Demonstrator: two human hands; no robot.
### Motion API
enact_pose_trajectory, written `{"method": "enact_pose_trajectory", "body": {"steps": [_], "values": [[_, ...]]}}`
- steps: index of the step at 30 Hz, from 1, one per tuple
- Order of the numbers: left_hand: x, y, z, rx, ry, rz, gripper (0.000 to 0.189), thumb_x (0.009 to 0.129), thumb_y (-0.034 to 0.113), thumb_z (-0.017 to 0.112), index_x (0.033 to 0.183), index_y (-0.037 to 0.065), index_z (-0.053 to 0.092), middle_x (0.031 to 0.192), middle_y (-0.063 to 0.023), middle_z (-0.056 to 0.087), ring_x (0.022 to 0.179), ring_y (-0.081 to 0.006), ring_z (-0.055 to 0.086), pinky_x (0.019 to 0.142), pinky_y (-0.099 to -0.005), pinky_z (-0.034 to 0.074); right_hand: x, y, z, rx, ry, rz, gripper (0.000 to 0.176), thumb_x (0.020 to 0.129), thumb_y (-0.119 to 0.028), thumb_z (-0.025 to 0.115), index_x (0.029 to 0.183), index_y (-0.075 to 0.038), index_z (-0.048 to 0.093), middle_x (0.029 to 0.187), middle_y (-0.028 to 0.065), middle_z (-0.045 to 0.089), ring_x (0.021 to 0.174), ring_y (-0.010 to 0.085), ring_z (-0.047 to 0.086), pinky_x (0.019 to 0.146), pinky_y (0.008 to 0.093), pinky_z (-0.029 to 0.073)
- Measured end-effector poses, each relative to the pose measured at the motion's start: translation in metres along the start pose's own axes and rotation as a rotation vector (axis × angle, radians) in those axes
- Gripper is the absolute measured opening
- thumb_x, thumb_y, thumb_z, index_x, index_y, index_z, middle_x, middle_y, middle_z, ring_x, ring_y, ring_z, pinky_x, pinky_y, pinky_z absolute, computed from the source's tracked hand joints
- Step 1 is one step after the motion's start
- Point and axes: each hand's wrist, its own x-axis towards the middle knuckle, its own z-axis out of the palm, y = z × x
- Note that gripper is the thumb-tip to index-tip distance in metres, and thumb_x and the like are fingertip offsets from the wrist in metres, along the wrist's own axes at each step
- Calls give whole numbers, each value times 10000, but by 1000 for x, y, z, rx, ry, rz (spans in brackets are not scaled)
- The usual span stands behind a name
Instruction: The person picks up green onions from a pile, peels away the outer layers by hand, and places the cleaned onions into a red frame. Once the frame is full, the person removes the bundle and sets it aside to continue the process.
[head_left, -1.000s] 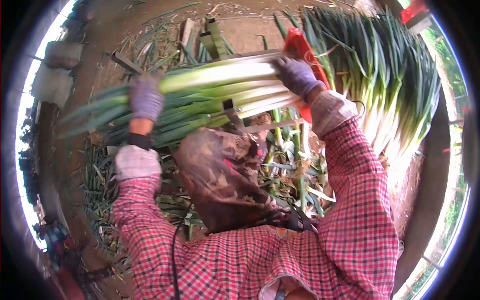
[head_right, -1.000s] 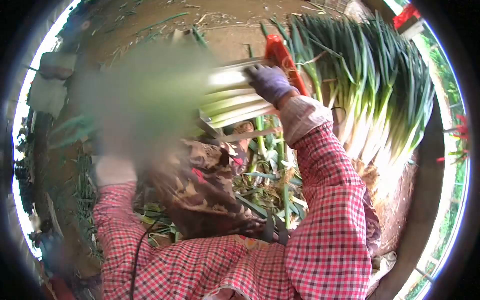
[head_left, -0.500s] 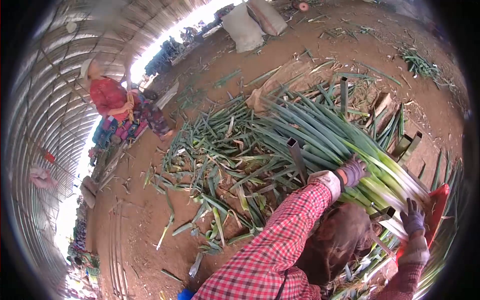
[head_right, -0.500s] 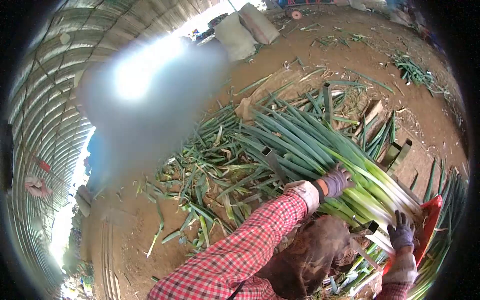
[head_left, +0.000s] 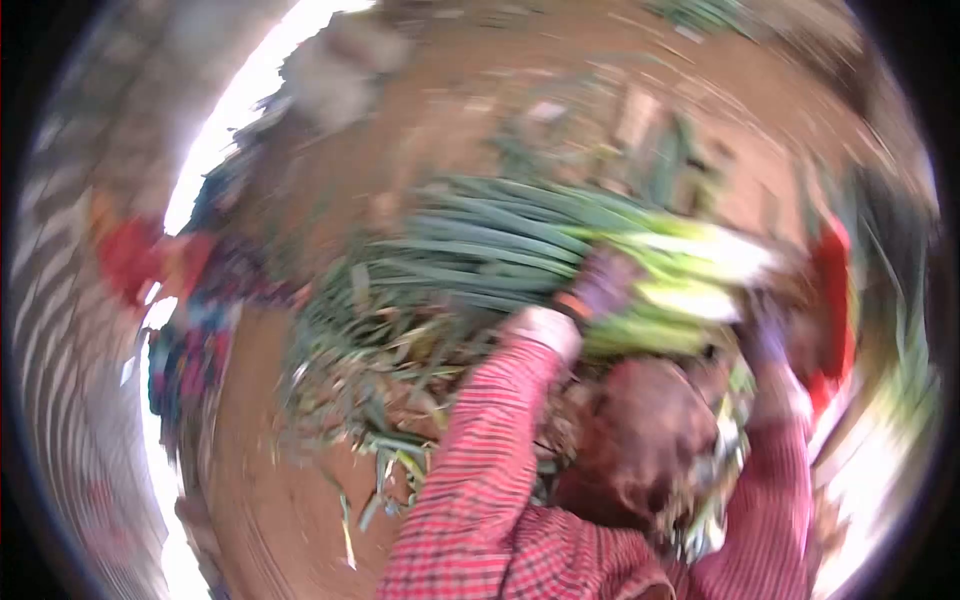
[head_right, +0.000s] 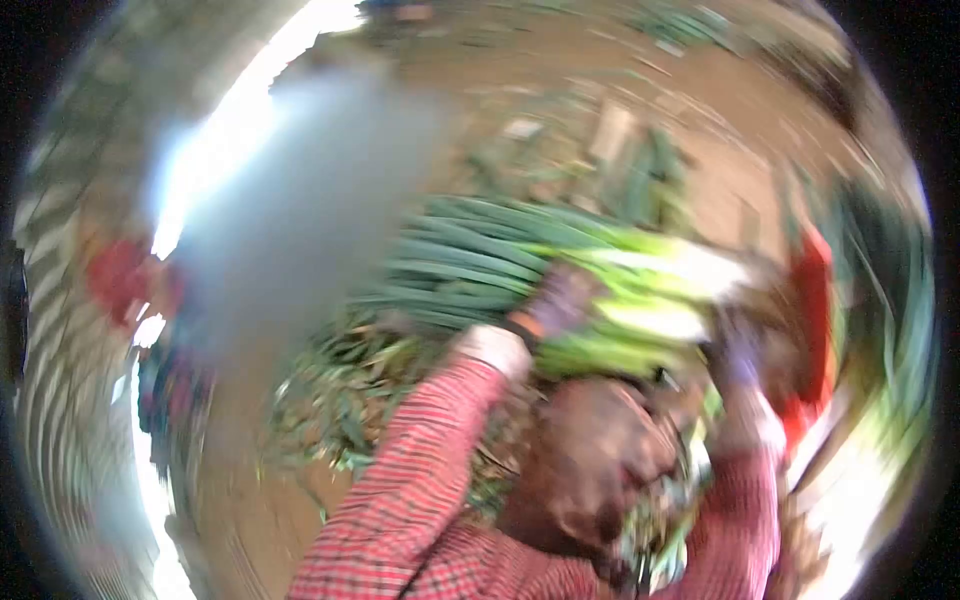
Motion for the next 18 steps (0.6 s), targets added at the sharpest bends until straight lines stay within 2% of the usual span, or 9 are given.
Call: {"method": "enact_pose_trajectory", "body": {"steps": [1, 3, 4, 8, 10, 12, 13, 16, 18], "values": [[-8, -7, 18, -11, 79, 26, 415, 816, 352, 561, 1171, 137, 561, 1153, -117, 552, 1093, -273, 500, 972, -466, 335, -2, -10, -27, 144, -24, -5, 659, 802, -333, 637, 1366, -107, 383, 1374, 175, 397, 1272, 341, 368, 1048, 475, 296], [-20, -20, 60, -26, 238, 80, 459, 859, 257, 528, 1289, 103, 485, 1264, -139, 491, 1192, -299, 427, 1034, -467, 265, 13, 20, 54, 120, 155, 8, 491, 816, -302, 620, 1231, -76, 487, 1260, 191, 480, 1177, 345, 455, 989, 464, 363], [-19, -36, 69, -78, 84, 68, 514, 865, 303, 538, 1335, 114, 449, 1329, -146, 455, 1241, -305, 389, 1077, -481, 193, 19, 36, 100, 108, 320, 8, 420, 822, -301, 607, 1166, -74, 530, 1218, 197, 504, 1149, 339, 483, 966, 463, 384], [-3, -44, 45, -9, 78, 13, 741, 710, 313, 703, 1374, 183, 402, 1251, -145, 531, 1150, -353, 480, 1040, -581, 216, -8, -5, 27, 195, 298, 20, 705, 757, -518, 602, 1333, -139, 453, 1383, 154, 393, 1322, 312, 316, 1053, 617, 200], [32, -68, 43, -219, -337, -187, 893, 644, 320, 771, 1410, 172, 337, 1240, -157, 536, 1116, -309, 534, 1013, -460, 346, -62, -17, -38, 477, 213, -35, 670, 787, -465, 607, 1349, -150, 428, 1366, 145, 410, 1285, 309, 372, 1044, 569, 263], [45, -11, -40, 11, -423, -147, 893, 659, 290, 785, 1418, 163, 330, 1235, -155, 540, 1125, -272, 531, 947, -402, 425, -126, -11, -63, 592, 383, -166, 609, 833, -382, 601, 1362, -152, 406, 1325, 145, 441, 1194, 331, 465, 995, 488, 367], [54, 13, -75, -162, -284, 5, 838, 704, 260, 759, 1416, 145, 333, 1226, -140, 546, 1116, -264, 530, 940, -401, 431, -162, -4, -71, 840, 352, -165, 530, 864, -301, 588, 1343, -140, 427, 1261, 148, 484, 1091, 339, 537, 921, 421, 443], [69, 114, -174, -685, 33, 101, 652, 830, 184, 657, 1397, 71, 356, 1165, -99, 567, 1078, -240, 528, 945, -374, 420, -248, 35, -45, 1123, 395, 207, 349, 886, -244, 585, 1208, -110, 566, 1052, 137, 632, 971, 264, 625, 873, 362, 495], [56, 211, -231, -984, 116, 175, 521, 885, 166, 586, 1355, 32, 405, 1116, -83, 575, 1057, -218, 526, 919, -353, 419, -281, 82, -2, 912, 252, 626, 351, 871, -276, 575, 1167, -86, 587, 1006, 200, 641, 954, 326, 622, 830, 380, 493]]}}
